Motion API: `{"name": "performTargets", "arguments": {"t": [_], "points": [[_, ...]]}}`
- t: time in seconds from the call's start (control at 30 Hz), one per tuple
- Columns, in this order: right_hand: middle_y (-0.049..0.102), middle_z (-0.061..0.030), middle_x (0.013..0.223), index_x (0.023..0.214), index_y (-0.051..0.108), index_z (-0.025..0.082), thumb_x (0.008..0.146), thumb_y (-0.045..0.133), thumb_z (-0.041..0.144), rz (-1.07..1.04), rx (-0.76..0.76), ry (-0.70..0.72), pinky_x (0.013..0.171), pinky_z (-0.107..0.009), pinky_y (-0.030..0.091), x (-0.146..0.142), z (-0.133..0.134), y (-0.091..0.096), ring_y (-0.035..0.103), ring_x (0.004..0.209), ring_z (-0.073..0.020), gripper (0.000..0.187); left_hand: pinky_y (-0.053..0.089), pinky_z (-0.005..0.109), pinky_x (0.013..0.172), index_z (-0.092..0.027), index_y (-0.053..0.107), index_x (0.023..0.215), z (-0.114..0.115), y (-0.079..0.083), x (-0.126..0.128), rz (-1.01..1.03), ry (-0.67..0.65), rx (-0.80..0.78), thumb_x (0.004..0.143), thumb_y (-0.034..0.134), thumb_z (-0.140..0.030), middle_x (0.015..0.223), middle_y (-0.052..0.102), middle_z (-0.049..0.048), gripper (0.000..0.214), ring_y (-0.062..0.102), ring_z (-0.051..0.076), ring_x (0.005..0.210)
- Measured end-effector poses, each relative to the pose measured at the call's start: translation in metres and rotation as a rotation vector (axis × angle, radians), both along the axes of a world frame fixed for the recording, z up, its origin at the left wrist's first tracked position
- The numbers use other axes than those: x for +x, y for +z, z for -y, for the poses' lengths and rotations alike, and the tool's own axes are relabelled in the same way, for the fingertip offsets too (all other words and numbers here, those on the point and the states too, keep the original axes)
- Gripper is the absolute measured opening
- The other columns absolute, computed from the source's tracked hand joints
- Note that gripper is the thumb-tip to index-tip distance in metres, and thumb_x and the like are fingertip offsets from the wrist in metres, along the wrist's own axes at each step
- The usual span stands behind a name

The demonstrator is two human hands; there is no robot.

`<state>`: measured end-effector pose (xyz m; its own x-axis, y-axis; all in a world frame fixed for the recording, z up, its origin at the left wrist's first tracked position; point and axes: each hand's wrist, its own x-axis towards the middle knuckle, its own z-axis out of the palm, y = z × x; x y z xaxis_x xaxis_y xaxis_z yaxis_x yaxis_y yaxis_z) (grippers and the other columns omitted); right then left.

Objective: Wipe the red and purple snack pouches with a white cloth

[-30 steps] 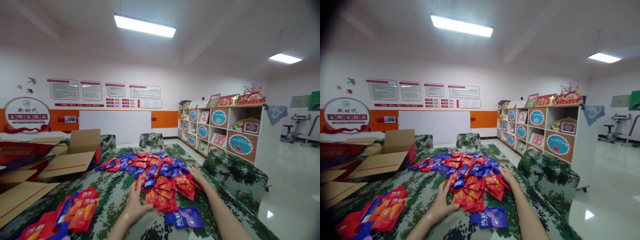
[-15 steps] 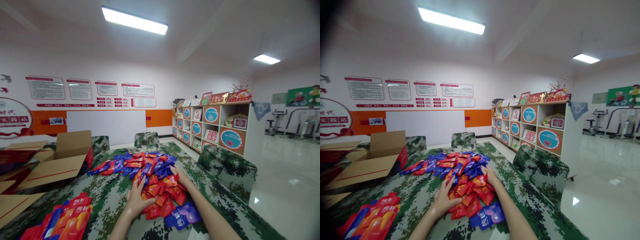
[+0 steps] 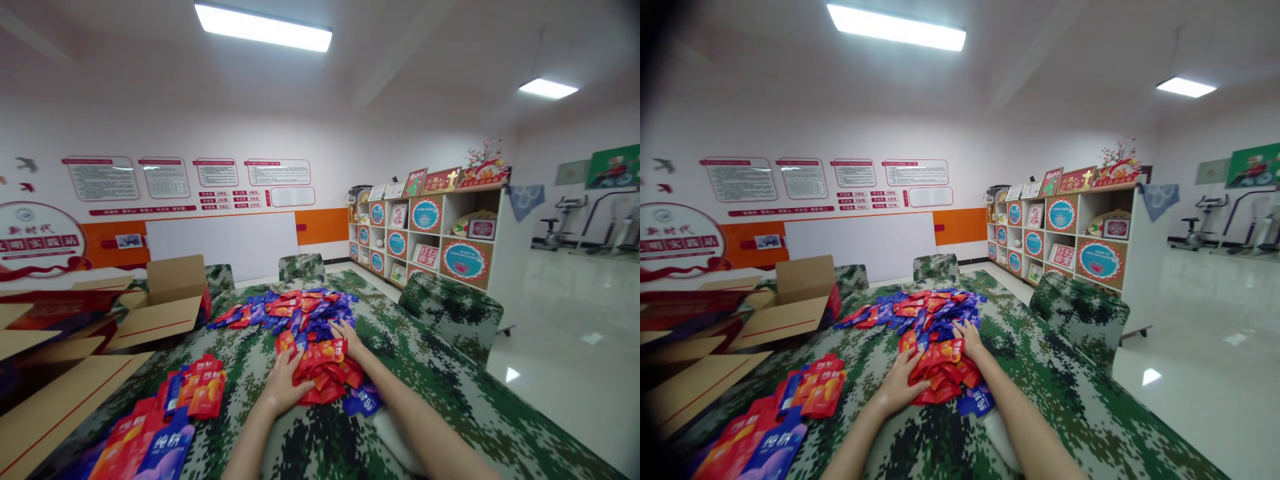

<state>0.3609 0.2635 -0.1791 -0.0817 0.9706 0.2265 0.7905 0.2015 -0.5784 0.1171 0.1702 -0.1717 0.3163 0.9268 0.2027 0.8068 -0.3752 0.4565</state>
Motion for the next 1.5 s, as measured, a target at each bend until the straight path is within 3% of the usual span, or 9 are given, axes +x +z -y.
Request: {"name": "performTargets", "arguments": {"t": [0.33,0.53,0.7,0.8,0.9,1.07,1.17,1.33,1.5], "points": [[0.030,-0.0047,0.148,0.133,0.045,0.024,0.092,0.030,0.045,-0.052,-0.065,0.142,0.111,-0.040,0.013,-0.089,0.074,0.007,0.025,0.135,-0.0233,0.049,0.027,0.042,0.106,-0.023,0.038,0.137,0.062,-0.005,-0.056,0.061,0.038,-0.007,0.070,0.062,-0.045,0.141,0.034,0.0093,0.075,0.031,0.028,0.130],[0.038,-0.0052,0.144,0.133,0.045,0.021,0.092,0.032,0.043,-0.066,-0.055,0.218,0.110,-0.038,0.018,-0.102,0.091,0.018,0.029,0.134,-0.0226,0.049,0.027,0.041,0.106,-0.023,0.035,0.139,0.081,-0.006,-0.070,0.044,0.030,-0.006,0.072,0.059,-0.047,0.143,0.031,0.0083,0.075,0.030,0.028,0.131],[0.035,-0.0098,0.145,0.139,0.035,0.012,0.089,0.036,0.038,-0.037,-0.007,0.238,0.111,-0.034,0.018,-0.069,0.102,0.056,0.029,0.133,-0.0206,0.057,0.028,0.042,0.106,-0.020,0.021,0.144,0.089,-0.002,-0.066,0.056,0.075,0.038,0.072,0.061,-0.043,0.146,0.020,0.0106,0.086,0.024,0.029,0.133],[0.027,-0.0100,0.148,0.139,0.035,0.013,0.080,0.050,0.034,0.098,0.049,0.255,0.112,-0.043,0.014,-0.022,0.144,0.073,0.020,0.136,-0.0284,0.065,0.021,0.046,0.108,-0.023,0.017,0.145,0.109,0.006,-0.058,0.038,0.087,0.091,0.070,0.063,-0.043,0.148,0.013,0.0089,0.089,0.014,0.032,0.136],[0.016,-0.0029,0.152,0.139,0.034,0.030,0.073,0.055,0.027,0.260,0.040,0.195,0.103,-0.061,0.022,0.030,0.210,0.070,0.012,0.137,-0.0375,0.069,0.014,0.049,0.110,-0.028,0.015,0.145,0.138,0.013,-0.042,0.006,0.024,0.151,0.069,0.064,-0.043,0.151,0.007,0.0044,0.091,0.005,0.033,0.138],[0.010,0.0071,0.152,0.137,0.034,0.040,0.062,0.050,0.008,0.350,-0.074,0.272,0.108,-0.053,0.022,0.086,0.295,0.042,0.007,0.138,-0.0309,0.084,0.002,0.057,0.108,-0.038,0.022,0.141,0.163,0.014,-0.014,-0.079,-0.004,0.136,0.075,0.058,-0.040,0.152,0.006,-0.0021,0.075,-0.007,0.032,0.138],[0.014,0.0047,0.152,0.138,0.034,0.036,0.060,0.044,0.004,0.330,-0.075,0.278,0.111,-0.049,0.020,0.094,0.298,0.030,0.009,0.138,-0.0275,0.084,0.000,0.059,0.106,-0.040,0.025,0.140,0.157,0.010,-0.004,-0.113,0.017,0.089,0.078,0.054,-0.036,0.152,0.013,-0.0005,0.068,-0.003,0.030,0.139],[0.037,-0.0035,0.144,0.131,0.048,0.028,0.058,0.039,0.001,0.324,-0.027,0.308,0.111,-0.047,0.020,0.084,0.262,0.026,0.027,0.134,-0.0258,0.079,-0.001,0.060,0.104,-0.043,0.027,0.138,0.137,0.007,0.012,-0.131,0.071,0.066,0.080,0.050,-0.029,0.151,0.018,0.0006,0.064,0.003,0.029,0.139],[0.037,-0.0068,0.144,0.130,0.050,0.023,0.058,0.042,0.001,0.357,0.014,0.294,0.110,-0.043,0.023,0.075,0.251,0.029,0.031,0.133,-0.0260,0.075,0.003,0.058,0.106,-0.039,0.027,0.139,0.138,0.014,0.022,-0.113,0.115,0.096,0.077,0.051,-0.024,0.151,0.016,0.0015,0.068,0.002,0.031,0.138]]}}
